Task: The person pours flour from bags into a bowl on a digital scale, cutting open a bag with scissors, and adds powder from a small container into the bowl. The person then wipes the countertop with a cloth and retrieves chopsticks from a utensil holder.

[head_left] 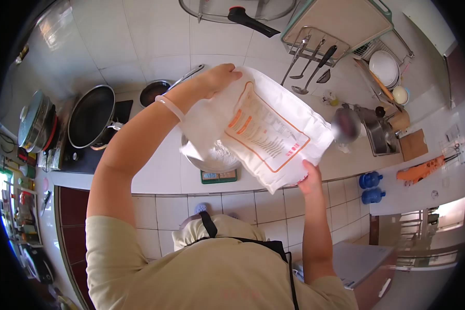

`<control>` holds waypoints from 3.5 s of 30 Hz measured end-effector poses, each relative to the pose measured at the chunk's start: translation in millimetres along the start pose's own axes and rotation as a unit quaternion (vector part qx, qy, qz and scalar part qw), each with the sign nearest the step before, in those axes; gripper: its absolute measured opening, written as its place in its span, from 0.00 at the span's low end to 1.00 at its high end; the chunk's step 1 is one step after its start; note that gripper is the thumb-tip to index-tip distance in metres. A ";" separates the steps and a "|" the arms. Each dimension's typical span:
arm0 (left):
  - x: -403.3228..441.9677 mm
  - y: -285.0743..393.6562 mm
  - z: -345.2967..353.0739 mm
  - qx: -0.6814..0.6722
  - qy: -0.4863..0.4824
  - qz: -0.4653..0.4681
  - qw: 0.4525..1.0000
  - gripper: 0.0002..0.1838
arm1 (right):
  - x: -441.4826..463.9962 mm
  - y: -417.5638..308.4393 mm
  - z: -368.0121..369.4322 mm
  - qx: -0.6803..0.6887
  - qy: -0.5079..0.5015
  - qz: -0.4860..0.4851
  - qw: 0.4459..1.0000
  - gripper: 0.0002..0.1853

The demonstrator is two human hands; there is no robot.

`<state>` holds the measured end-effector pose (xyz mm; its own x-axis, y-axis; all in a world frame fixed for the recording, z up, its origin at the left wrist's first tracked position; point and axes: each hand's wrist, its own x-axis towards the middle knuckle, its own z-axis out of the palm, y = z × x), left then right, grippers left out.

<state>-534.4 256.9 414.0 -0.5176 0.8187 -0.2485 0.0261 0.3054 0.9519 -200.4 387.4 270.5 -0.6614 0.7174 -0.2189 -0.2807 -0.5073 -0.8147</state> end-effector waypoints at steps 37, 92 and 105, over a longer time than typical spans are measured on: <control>-83.9 -187.3 51.4 -0.482 0.007 -0.064 0.874 0.26 | -54.4 152.0 -37.9 0.277 0.099 0.083 0.952 0.18; -252.5 -761.4 989.7 0.456 -0.703 0.527 0.141 0.08 | -471.4 486.2 -682.5 -0.269 0.532 0.492 0.635 0.13; -254.0 -889.4 1015.5 0.532 -0.570 0.575 -0.249 0.16 | -465.7 556.9 -692.9 -0.396 0.496 0.512 0.579 0.10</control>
<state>442.4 271.1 -551.6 0.4166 -0.3667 -0.8318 -0.6274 -0.7782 0.0289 433.3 101.6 -453.3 0.6355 0.3545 -0.6859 0.5719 -0.8129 0.1097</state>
